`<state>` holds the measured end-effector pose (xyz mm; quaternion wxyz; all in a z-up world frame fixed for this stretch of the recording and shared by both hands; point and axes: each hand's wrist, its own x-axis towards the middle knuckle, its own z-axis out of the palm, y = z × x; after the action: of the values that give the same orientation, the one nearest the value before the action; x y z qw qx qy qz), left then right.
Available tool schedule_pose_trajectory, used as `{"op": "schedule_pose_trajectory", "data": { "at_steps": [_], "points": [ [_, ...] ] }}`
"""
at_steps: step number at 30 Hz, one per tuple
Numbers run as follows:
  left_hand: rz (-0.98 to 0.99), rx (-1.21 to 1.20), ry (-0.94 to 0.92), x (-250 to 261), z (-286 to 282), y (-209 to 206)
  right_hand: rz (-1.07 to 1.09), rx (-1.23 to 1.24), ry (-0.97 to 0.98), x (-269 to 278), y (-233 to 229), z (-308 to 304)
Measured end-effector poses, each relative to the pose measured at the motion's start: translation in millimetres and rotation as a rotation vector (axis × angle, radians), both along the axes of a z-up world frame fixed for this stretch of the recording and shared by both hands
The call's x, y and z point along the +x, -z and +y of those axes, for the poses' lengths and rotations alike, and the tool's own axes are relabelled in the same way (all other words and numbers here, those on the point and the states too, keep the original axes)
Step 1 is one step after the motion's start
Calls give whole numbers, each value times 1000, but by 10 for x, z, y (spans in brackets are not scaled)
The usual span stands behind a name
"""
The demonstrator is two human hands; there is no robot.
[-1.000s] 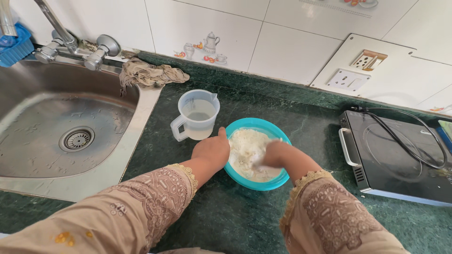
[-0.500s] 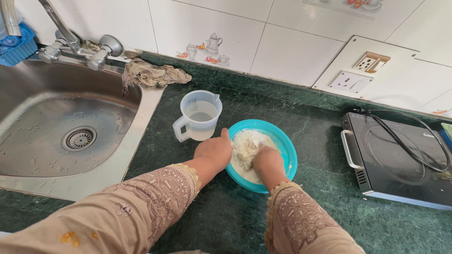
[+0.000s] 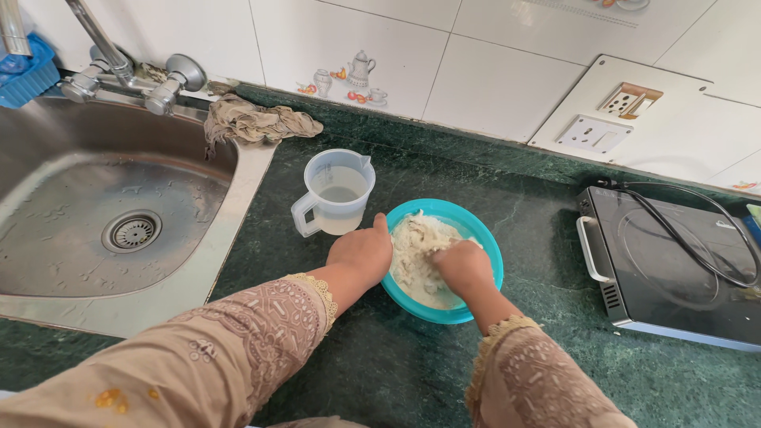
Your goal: The person kneads a white dough mixture in a blue bowl on a kitchen countertop. They repeatedly add water from a measuring cup and continue kneading by hand, occasionally transferring portions of the dough onto the countertop.
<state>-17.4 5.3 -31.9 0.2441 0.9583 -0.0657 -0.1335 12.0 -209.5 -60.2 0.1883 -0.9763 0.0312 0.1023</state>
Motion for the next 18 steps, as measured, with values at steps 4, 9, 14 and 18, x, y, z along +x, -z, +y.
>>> {"op": "schedule_pose_trajectory", "data": {
  "at_steps": [4,9,14,18],
  "points": [
    [25,-17,1,68,-2,33,-17,18,-115,-8,-26,-14],
    [-55,46,55,237,5,283,103,-201,-460,-85,-213,334],
    [-102,96,82,209,4,318,162,-361,-460,15,-88,376],
    [-130,30,48,153,-29,216,196,-405,-356,199,1,446]
  ]
}}
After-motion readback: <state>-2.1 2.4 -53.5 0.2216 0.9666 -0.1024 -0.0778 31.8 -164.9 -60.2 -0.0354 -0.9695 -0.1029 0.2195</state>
